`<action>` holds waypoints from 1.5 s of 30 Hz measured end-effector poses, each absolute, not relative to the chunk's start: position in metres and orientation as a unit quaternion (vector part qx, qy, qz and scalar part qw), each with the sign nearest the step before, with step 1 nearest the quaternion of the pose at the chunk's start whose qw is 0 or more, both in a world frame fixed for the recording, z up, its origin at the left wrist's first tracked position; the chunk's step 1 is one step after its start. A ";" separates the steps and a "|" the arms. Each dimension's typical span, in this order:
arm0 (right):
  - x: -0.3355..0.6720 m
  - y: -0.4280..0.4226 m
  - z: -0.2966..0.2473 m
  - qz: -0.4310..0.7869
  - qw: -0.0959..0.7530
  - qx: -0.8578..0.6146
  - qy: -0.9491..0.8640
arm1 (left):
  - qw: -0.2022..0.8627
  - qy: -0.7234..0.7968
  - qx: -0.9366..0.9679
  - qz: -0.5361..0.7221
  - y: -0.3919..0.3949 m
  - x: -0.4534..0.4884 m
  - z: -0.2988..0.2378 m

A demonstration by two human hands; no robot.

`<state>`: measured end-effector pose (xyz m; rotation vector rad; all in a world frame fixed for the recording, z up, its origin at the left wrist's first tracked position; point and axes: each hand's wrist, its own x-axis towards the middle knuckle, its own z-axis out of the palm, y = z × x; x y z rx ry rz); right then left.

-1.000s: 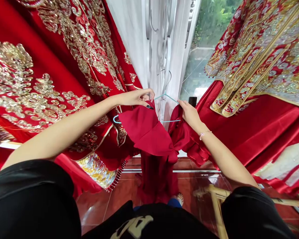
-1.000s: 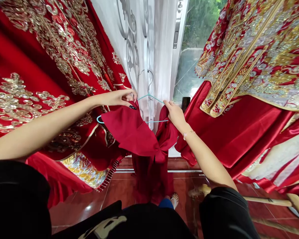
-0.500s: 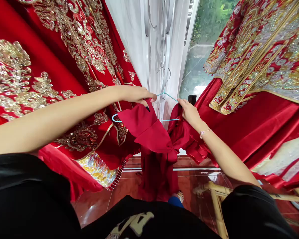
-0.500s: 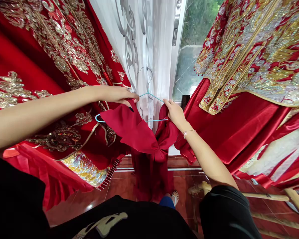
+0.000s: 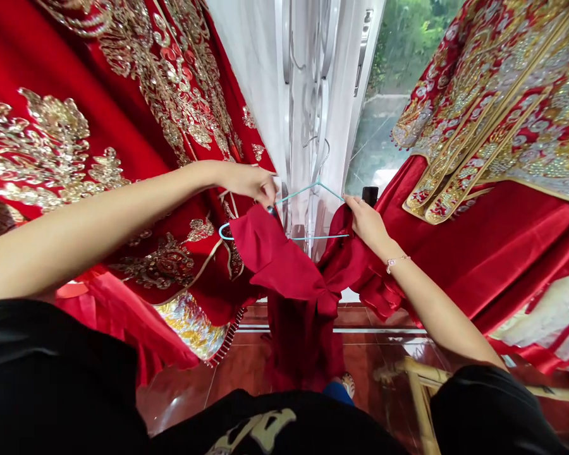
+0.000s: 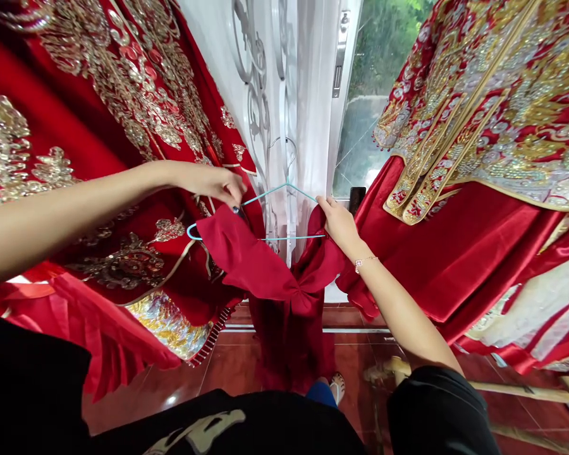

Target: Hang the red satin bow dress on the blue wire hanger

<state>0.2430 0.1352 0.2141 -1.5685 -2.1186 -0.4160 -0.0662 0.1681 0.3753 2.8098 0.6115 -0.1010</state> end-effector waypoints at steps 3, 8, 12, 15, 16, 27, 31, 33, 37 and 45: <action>0.242 0.134 0.214 -0.165 0.228 -0.575 -0.769 | 0.058 0.209 0.973 0.078 0.157 -0.048 0.423; 0.242 0.129 0.213 -0.176 0.224 -0.590 -0.755 | 0.078 0.209 0.973 -0.063 0.157 -0.044 0.418; 0.243 0.129 0.213 -0.173 0.232 -0.584 -0.758 | 0.065 0.202 0.977 -0.024 0.176 -0.072 0.346; 0.243 0.131 0.213 -0.160 0.227 -0.579 -0.767 | 0.085 0.180 0.979 0.049 0.183 -0.089 0.320; 0.244 0.132 0.214 -0.156 0.224 -0.579 -0.768 | 0.094 0.176 0.978 0.064 0.183 -0.091 0.320; 0.241 0.127 0.211 -0.107 0.240 -0.568 -0.780 | 0.186 0.249 0.950 0.014 0.180 -0.052 0.361; 0.239 0.125 0.212 -0.097 0.244 -0.578 -0.773 | 0.215 0.362 0.905 -0.055 0.184 -0.041 0.363; 0.239 0.127 0.212 -0.094 0.250 -0.577 -0.772 | 0.233 0.362 0.898 -0.096 0.185 -0.035 0.370; 0.236 0.128 0.207 -0.089 0.253 -0.570 -0.777 | 0.178 0.292 0.935 -0.091 0.187 -0.027 0.384; 0.240 0.125 0.199 -0.076 0.315 -0.557 -0.764 | 0.011 0.280 0.951 0.133 0.168 -0.032 0.321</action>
